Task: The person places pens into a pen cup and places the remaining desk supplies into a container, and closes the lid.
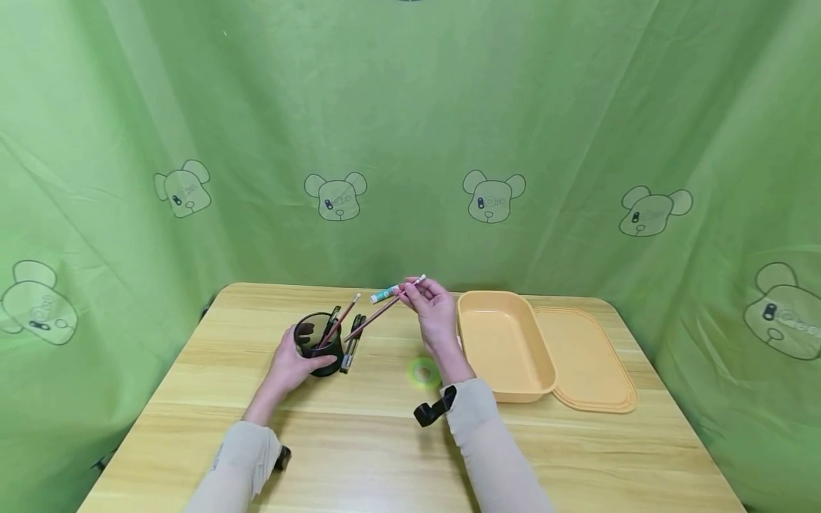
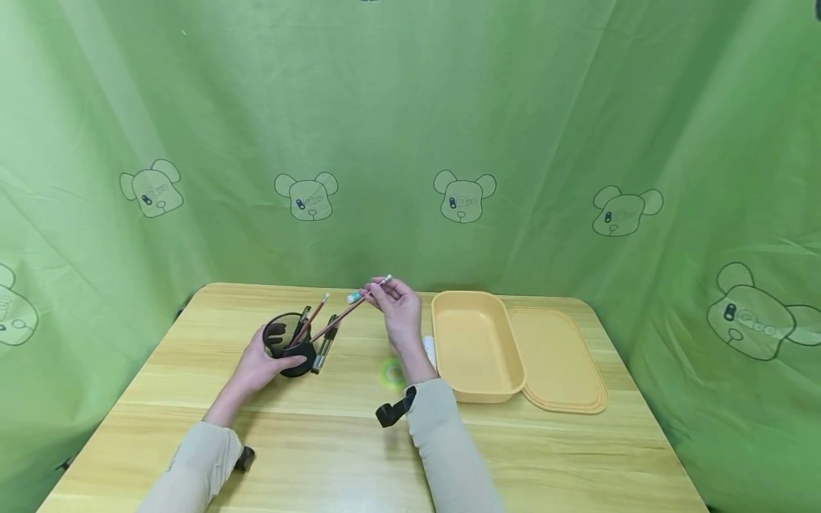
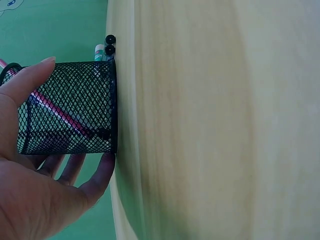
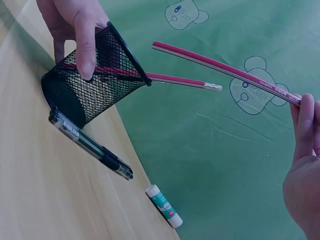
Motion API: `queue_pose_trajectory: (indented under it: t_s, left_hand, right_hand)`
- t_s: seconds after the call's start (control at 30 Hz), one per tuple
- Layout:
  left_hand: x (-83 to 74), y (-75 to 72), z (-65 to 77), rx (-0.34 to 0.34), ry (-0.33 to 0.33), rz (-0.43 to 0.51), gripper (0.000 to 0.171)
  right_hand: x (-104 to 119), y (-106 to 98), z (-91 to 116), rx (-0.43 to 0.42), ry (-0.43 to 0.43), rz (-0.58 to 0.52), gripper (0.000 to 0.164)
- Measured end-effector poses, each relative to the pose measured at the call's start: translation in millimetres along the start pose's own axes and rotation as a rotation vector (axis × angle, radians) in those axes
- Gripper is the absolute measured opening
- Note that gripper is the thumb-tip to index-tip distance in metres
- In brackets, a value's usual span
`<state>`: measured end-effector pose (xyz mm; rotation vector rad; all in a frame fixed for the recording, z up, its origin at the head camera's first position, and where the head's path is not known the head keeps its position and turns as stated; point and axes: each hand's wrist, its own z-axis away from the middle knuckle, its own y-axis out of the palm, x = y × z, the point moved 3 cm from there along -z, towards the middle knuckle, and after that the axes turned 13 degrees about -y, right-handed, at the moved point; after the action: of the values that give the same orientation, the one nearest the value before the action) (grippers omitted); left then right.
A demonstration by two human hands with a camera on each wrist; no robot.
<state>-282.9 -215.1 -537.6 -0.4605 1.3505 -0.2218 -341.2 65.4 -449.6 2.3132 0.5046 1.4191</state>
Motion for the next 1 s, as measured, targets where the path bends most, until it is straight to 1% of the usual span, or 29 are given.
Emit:
queue_pose_trajectory:
  t_s: [0.13,0.4,0.5,0.77,1.0]
  left_hand:
    - [0.2,-0.3,-0.4,-0.001,0.0,0.0,0.1]
    - [0.2,0.7,-0.4,-0.011,-0.004,-0.018,0.1]
    - [-0.7,1.8,-0.3,-0.015,-0.003,-0.022,0.098]
    - [-1.6,2.1,-0.8,-0.019,0.004,-0.015,0.099]
    - [-0.6,2.6,-1.0,-0.015,-0.006,-0.011,0.098]
  right_hand:
    - [-4,4,1,-0.003,-0.019,-0.008,0.012]
    - [-4,13,3,-0.011,-0.072,-0.031,0.007]
    - [-3,15,4,-0.016,-0.084,-0.029,0.008]
    - [-12,21,10,0.0,-0.076,0.013,0.012]
    - [-28,28,18,0.049,-0.072,0.033,0.024]
